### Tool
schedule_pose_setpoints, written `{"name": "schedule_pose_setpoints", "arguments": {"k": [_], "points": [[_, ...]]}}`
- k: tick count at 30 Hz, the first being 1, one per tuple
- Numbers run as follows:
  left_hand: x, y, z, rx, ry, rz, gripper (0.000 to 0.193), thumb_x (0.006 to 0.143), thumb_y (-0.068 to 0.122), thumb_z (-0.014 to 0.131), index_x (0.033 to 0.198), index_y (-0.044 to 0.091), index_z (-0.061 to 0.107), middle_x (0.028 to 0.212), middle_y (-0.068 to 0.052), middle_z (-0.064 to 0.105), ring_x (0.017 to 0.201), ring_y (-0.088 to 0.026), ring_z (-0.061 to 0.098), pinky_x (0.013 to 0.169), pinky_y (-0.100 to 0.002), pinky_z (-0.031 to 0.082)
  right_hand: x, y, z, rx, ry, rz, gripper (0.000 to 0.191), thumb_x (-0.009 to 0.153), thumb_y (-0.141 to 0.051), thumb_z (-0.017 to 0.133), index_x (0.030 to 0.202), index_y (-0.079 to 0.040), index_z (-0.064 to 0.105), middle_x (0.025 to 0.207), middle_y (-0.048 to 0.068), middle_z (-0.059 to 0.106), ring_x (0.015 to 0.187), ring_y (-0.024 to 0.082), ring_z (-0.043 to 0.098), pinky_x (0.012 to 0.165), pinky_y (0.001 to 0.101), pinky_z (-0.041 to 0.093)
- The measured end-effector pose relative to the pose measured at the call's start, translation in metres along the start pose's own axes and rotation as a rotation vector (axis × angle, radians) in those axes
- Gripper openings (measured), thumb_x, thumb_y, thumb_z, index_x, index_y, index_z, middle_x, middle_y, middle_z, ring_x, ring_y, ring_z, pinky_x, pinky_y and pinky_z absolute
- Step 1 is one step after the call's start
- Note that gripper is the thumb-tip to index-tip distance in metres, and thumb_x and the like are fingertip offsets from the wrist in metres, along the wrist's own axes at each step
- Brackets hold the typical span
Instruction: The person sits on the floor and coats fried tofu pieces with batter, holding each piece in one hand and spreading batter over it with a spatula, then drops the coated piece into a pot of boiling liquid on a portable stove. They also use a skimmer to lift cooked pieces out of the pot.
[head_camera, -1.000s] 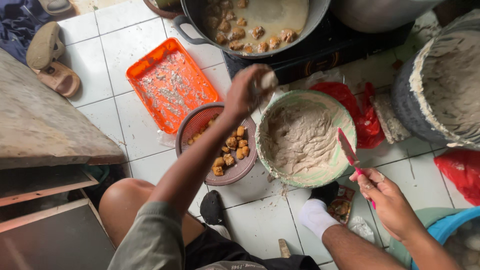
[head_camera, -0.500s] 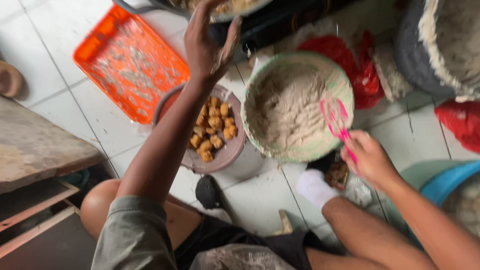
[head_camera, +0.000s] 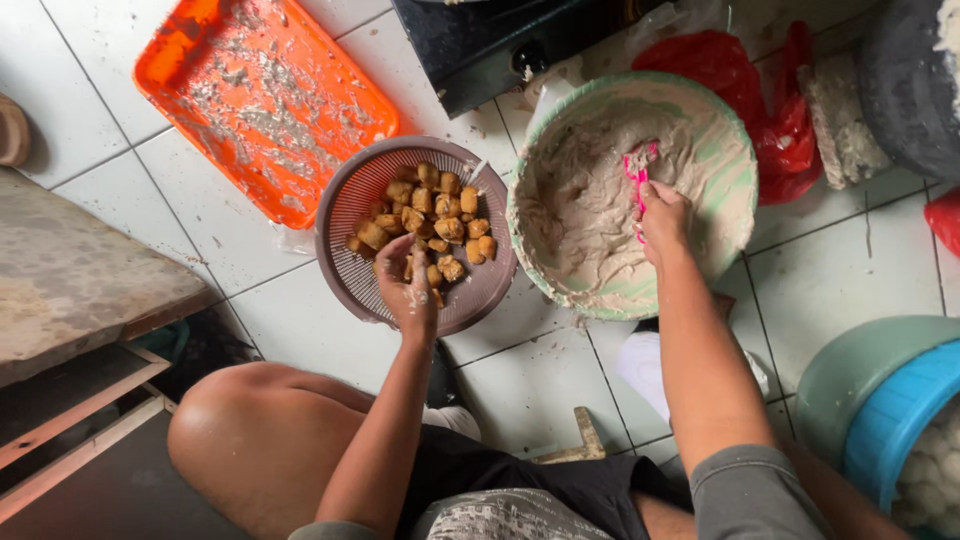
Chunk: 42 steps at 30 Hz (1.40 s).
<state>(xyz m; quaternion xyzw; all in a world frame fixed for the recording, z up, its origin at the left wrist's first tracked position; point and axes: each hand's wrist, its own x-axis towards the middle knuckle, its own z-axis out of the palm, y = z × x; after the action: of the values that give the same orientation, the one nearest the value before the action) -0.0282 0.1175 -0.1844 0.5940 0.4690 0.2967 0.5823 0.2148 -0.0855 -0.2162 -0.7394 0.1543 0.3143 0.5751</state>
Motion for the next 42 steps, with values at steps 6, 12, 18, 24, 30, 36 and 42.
{"name": "schedule_pose_setpoints", "arguments": {"k": [6,12,18,24,30,36,42], "points": [[0.0,0.029,0.008,-0.009,-0.035,-0.028,0.027,0.096,0.0,0.061,0.122,0.003,0.061,0.128,-0.011,0.065,0.125,-0.021,0.063,0.114,-0.035,0.046,-0.004,-0.003,0.015,0.121,-0.117,-0.19,0.022,0.108,-0.018,0.06,0.121,-0.003,0.07,0.088,0.0,0.066,0.065,0.005,0.053,0.058,0.0216,0.043],[0.006,0.037,0.008,0.175,-0.027,-0.128,0.021,0.1,0.007,0.059,0.121,0.005,0.063,0.123,-0.012,0.069,0.117,-0.023,0.067,0.106,-0.034,0.053,-0.028,-0.038,-0.004,-0.038,-0.111,-0.312,0.022,0.107,-0.018,0.06,0.121,-0.003,0.067,0.091,0.003,0.068,0.064,0.006,0.055,0.052,0.023,0.04],[0.008,0.01,-0.004,0.729,-0.273,0.038,0.032,0.089,0.008,0.066,0.122,0.006,0.062,0.117,-0.016,0.069,0.105,-0.036,0.066,0.088,-0.044,0.053,-0.07,-0.072,-0.048,-0.126,-0.421,-0.316,0.014,0.113,-0.015,0.053,0.118,-0.002,0.057,0.095,0.007,0.065,0.069,0.01,0.058,0.057,0.024,0.044],[0.018,-0.041,-0.004,0.918,-0.213,0.214,0.041,0.09,0.003,0.06,0.129,0.015,0.06,0.126,-0.011,0.065,0.117,-0.035,0.062,0.095,-0.047,0.052,-0.142,-0.069,-0.142,-0.187,-0.378,-0.134,0.011,0.114,-0.014,0.047,0.121,-0.006,0.051,0.095,0.008,0.057,0.068,0.013,0.047,0.055,0.0269,0.036],[0.048,-0.065,0.033,0.857,-0.201,0.12,0.046,0.091,0.017,0.064,0.136,0.014,0.057,0.128,-0.019,0.057,0.118,-0.04,0.055,0.096,-0.053,0.046,-0.173,-0.045,-0.204,0.108,-0.318,-0.099,0.005,0.114,-0.009,0.047,0.116,-0.008,0.051,0.092,0.011,0.056,0.064,0.013,0.043,0.058,0.0262,0.035],[0.047,-0.051,0.046,0.934,-0.246,0.018,0.033,0.099,0.033,0.063,0.122,0.01,0.062,0.12,-0.017,0.065,0.115,-0.04,0.059,0.093,-0.052,0.049,-0.181,-0.045,-0.213,0.282,-0.394,0.012,0.005,0.112,-0.011,0.05,0.114,-0.007,0.053,0.083,0.007,0.051,0.062,0.01,0.04,0.056,0.0242,0.032],[0.001,-0.005,0.059,-0.288,-0.522,-0.51,0.035,0.114,0.034,0.054,0.129,0.005,0.065,0.099,-0.008,0.059,0.084,-0.021,0.049,0.072,-0.038,0.039,-0.198,-0.05,-0.175,0.042,-0.39,-0.066,0.019,0.098,-0.008,0.066,0.116,-0.003,0.06,0.078,-0.002,0.045,0.057,0.004,0.034,0.051,0.0236,0.027]]}}
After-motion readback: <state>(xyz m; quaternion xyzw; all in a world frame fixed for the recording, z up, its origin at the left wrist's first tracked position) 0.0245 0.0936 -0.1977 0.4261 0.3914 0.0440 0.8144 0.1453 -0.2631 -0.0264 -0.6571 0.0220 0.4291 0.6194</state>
